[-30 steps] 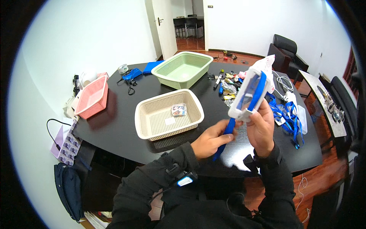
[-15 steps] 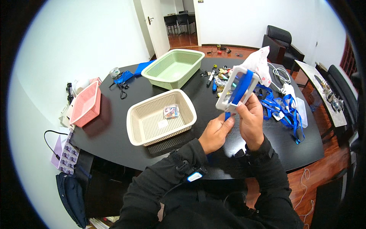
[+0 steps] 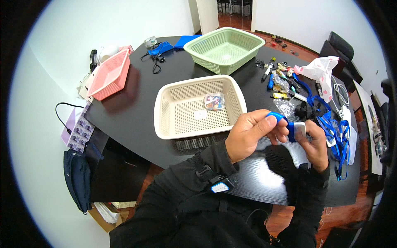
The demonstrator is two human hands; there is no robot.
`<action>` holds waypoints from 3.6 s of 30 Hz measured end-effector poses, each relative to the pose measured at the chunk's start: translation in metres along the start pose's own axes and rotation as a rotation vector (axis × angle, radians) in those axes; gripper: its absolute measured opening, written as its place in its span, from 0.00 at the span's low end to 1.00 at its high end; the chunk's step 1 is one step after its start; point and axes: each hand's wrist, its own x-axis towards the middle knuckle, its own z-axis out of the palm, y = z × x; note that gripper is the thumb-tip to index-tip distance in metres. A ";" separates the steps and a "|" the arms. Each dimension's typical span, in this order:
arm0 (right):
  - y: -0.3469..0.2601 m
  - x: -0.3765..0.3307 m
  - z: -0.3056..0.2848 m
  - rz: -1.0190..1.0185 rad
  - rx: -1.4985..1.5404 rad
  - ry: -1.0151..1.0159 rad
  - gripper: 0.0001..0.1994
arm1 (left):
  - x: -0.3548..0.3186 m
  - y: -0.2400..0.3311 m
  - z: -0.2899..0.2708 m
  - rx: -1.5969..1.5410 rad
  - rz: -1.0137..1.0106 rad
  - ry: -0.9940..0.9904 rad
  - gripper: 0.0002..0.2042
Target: The person assembles lanyards by threading blue straps through white plastic frames and securing them with buckles. Completed lanyards are placed into a white basket on the table.
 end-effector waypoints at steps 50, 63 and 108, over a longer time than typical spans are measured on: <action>-0.057 -0.003 0.046 0.210 0.929 0.430 0.14 | -0.012 -0.036 0.015 0.532 0.168 0.027 0.20; -0.054 -0.008 0.002 -0.055 -0.485 0.294 0.11 | -0.015 -0.012 0.015 0.076 -0.227 -0.395 0.14; -0.076 -0.072 0.018 0.319 0.310 0.227 0.08 | -0.011 -0.019 0.002 0.640 0.349 0.036 0.18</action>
